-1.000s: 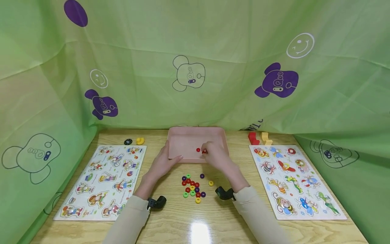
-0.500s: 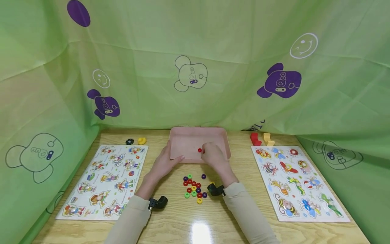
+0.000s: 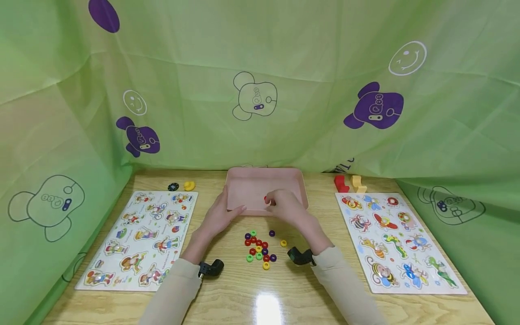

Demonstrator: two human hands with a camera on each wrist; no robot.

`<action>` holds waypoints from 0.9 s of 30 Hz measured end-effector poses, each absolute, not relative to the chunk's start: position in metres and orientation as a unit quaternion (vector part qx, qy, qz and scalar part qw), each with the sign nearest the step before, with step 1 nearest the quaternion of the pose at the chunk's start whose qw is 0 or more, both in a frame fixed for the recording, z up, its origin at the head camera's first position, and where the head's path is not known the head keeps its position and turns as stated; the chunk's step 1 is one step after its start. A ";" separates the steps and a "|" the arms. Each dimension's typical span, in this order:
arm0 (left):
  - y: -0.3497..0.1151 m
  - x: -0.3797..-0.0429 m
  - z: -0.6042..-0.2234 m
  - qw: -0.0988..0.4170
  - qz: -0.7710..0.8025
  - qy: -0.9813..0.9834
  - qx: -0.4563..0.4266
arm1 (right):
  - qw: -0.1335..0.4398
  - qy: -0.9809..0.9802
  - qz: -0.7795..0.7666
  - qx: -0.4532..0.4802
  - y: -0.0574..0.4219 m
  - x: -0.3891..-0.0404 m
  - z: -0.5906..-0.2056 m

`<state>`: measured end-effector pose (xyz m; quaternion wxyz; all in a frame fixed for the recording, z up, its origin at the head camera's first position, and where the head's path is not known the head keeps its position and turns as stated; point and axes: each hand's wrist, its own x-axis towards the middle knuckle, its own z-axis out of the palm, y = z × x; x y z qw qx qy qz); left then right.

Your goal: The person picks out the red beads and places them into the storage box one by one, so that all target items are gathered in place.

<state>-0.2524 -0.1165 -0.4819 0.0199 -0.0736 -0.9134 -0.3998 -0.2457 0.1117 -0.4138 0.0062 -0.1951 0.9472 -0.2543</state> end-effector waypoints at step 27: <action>-0.117 -0.252 -0.480 0.009 -0.403 -0.912 -0.069 | 0.100 0.922 -0.184 -0.327 0.111 -0.186 -0.433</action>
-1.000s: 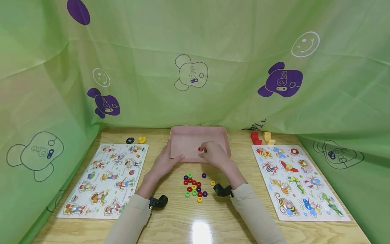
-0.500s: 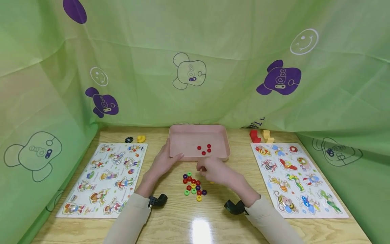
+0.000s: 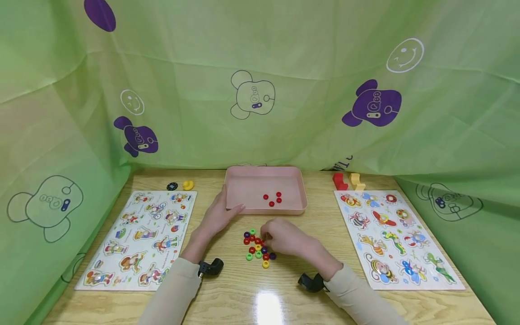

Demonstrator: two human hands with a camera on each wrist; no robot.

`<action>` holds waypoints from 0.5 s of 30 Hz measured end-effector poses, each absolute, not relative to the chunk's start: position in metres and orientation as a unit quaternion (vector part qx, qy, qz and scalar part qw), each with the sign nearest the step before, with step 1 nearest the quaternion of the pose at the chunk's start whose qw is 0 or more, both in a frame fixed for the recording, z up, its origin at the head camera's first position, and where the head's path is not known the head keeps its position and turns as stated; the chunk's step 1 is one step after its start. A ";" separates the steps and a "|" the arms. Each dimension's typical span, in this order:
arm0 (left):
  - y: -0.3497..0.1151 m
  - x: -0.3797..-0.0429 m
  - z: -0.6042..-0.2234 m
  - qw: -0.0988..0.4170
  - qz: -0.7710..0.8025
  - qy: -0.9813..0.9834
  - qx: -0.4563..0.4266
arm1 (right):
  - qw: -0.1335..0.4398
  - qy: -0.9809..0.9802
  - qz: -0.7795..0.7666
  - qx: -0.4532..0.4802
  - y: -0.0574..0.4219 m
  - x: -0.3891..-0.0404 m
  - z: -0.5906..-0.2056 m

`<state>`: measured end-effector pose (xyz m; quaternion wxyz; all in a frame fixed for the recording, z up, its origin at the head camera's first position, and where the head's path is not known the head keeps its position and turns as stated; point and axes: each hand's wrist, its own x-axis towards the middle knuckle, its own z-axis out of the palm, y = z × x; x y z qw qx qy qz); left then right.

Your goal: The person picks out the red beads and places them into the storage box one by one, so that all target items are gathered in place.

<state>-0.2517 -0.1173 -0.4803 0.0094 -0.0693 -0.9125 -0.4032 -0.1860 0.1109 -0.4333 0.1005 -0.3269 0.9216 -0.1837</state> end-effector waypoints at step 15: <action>-0.116 -0.250 -0.479 0.008 -0.397 -0.915 -0.064 | 0.077 0.927 -0.158 -0.331 0.101 -0.182 -0.434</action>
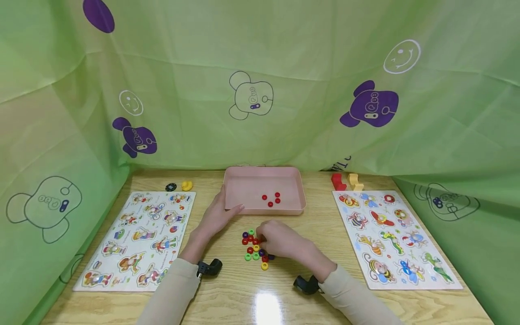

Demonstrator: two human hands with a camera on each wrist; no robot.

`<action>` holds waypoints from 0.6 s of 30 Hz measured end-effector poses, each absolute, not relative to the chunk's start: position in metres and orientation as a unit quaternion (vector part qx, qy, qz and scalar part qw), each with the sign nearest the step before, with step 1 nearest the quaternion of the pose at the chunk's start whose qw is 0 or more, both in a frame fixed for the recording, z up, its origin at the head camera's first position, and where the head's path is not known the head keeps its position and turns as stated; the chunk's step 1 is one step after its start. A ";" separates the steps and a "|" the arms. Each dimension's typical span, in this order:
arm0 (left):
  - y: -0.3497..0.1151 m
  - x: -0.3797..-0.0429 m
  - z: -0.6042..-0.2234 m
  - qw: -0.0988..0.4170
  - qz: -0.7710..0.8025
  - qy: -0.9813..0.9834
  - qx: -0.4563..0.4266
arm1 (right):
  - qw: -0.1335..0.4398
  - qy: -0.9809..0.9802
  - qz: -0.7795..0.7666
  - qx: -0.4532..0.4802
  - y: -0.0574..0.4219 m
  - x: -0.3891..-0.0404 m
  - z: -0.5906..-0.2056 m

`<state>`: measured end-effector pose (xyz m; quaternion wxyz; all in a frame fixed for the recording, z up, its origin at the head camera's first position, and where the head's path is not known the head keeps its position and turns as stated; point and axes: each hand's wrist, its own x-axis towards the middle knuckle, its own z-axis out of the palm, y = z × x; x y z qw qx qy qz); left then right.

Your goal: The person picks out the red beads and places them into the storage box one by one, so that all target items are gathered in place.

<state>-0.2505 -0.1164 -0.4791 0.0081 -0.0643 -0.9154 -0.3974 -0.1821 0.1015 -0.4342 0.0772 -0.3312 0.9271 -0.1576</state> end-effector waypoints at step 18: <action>-0.116 -0.251 -0.480 0.015 -0.401 -0.913 -0.070 | -0.035 0.946 -0.214 -0.240 0.112 -0.235 -0.416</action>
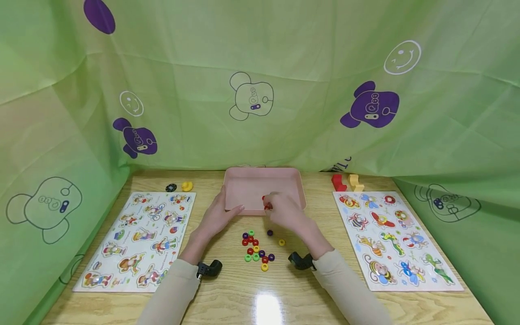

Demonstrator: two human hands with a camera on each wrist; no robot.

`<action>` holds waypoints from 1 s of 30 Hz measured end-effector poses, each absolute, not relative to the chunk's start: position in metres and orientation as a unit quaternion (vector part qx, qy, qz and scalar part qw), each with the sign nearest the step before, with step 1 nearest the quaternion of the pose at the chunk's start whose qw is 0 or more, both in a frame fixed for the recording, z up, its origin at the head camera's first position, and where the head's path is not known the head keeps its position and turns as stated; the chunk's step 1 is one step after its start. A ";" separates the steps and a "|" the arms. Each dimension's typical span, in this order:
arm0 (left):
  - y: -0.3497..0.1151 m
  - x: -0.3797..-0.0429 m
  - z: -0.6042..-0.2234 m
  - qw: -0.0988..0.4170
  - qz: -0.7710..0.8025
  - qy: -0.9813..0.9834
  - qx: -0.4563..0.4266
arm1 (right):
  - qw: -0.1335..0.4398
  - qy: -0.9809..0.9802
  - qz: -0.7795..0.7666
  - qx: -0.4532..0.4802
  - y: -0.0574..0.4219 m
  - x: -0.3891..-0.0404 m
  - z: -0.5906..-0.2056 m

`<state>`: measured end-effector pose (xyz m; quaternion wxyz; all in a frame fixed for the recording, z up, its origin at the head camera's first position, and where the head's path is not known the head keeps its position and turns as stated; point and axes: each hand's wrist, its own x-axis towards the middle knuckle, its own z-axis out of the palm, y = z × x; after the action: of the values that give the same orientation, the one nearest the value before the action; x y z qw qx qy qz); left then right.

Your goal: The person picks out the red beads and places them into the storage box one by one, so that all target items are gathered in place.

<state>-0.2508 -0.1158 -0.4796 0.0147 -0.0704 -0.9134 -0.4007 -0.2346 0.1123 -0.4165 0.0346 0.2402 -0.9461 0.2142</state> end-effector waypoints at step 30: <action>-0.116 -0.254 -0.481 0.020 -0.390 -0.918 -0.075 | 0.074 -0.960 0.227 0.143 0.120 -0.276 -0.440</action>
<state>-0.2539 -0.1157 -0.4814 0.0202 -0.0748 -0.9176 -0.3899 -0.2756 0.1197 -0.4399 0.0737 0.1428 -0.9605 0.2272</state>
